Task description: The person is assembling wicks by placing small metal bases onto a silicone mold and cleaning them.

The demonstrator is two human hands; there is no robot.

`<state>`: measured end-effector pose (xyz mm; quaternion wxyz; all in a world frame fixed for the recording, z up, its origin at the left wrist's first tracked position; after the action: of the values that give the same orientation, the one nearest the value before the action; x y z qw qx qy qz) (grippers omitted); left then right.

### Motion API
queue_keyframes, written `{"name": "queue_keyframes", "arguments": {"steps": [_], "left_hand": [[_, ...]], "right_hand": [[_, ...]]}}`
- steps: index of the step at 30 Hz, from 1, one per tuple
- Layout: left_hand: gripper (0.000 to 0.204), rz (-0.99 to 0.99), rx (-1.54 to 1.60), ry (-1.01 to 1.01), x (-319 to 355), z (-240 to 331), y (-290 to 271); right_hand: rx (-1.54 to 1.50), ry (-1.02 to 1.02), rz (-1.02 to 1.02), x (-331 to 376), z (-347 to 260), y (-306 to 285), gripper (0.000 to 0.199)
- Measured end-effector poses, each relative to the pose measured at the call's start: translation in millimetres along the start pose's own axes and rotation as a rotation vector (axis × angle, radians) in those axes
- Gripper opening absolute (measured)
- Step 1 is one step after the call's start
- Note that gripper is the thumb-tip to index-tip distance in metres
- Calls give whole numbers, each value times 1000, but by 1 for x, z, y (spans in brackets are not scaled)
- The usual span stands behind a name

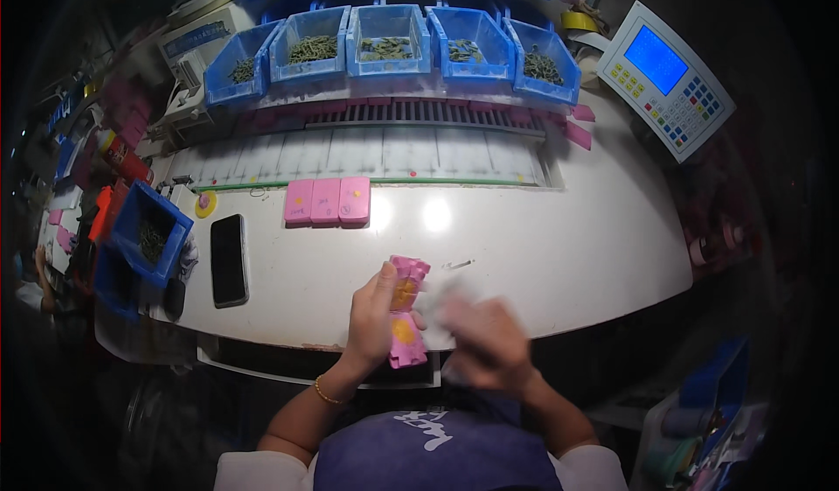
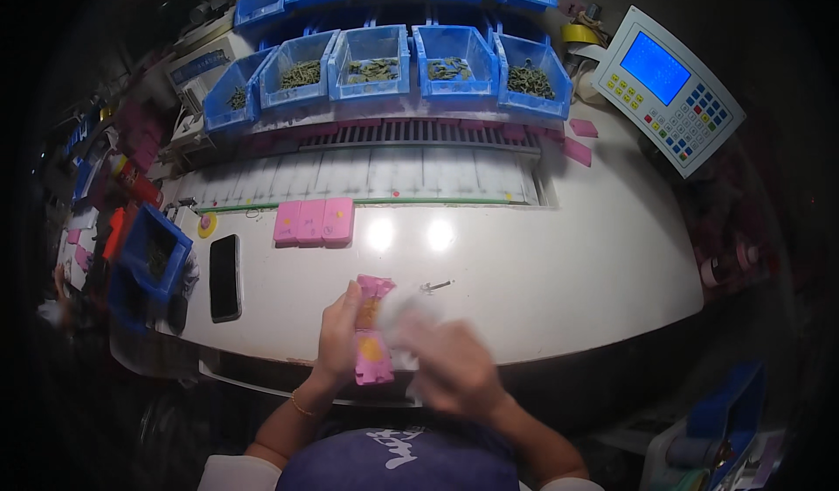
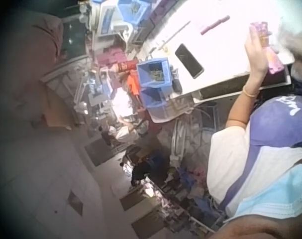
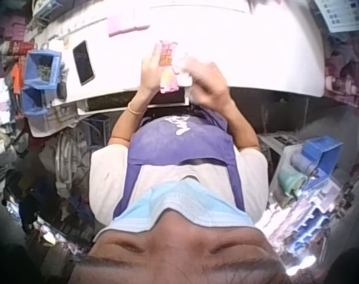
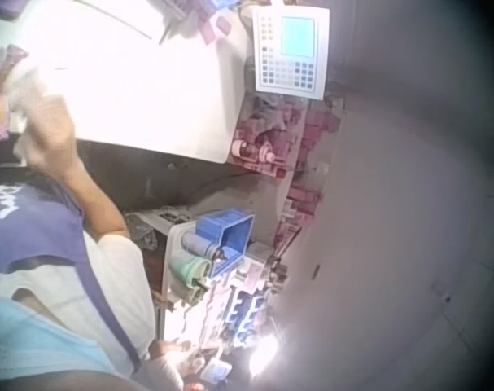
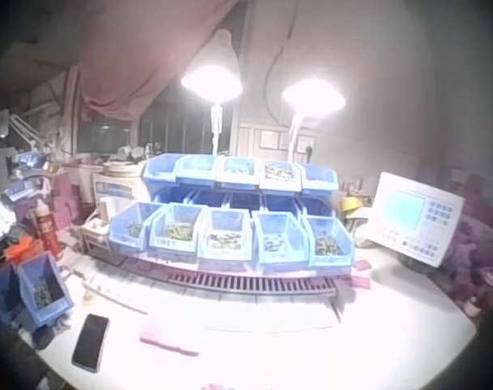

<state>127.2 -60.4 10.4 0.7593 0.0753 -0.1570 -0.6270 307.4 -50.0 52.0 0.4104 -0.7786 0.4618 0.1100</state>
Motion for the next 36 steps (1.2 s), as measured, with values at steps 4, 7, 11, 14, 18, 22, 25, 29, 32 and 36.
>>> {"name": "queue_keyframes", "arguments": {"steps": [4, 7, 11, 14, 18, 22, 25, 29, 32, 36], "left_hand": [[53, -52, -112, 115, 6, -2, 9], [51, -3, -127, 145, 0, 16, 3], [50, -22, 1, 66, -2, 11, 2], [53, -63, -57, 28, 5, 5, 16], [57, -148, -111, 103, 21, -7, 18], [40, -168, -406, 331, 24, -10, 10], [25, -232, -270, 433, 24, 2, 13], [19, -201, -501, 649, 28, 8, 16], [17, -79, -411, 474, 18, 4, 11], [31, 52, -687, 138, 2, 4, -31]], "right_hand": [[-331, 171, -479, 9, 4, -4, 58], [-248, 340, -296, 20, 21, -43, 55], [689, 243, -48, 24, 30, -53, 57], [83, 339, 31, 8, 13, -21, 53], [-479, 606, 31, -3, 18, 11, 40], [-375, 442, 7, -4, 20, 5, 31], [-423, 441, -17, -3, 19, -3, 30], [-407, 481, 2, 4, 18, -2, 30], [-198, 352, 81, -3, 31, -2, 33], [279, 283, 100, -7, 74, -11, 31]]}}
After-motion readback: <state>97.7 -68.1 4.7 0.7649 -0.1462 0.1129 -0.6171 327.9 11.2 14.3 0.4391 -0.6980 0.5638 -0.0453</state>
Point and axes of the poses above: each hand's wrist, its own x-axis away from the middle knuckle, its own y-axis out of the palm, z = x × y, the point moved 3 cm from there along -x, towards the middle knuckle, and after that the axes turned 2 degrees about y, right-handed, at the moved point
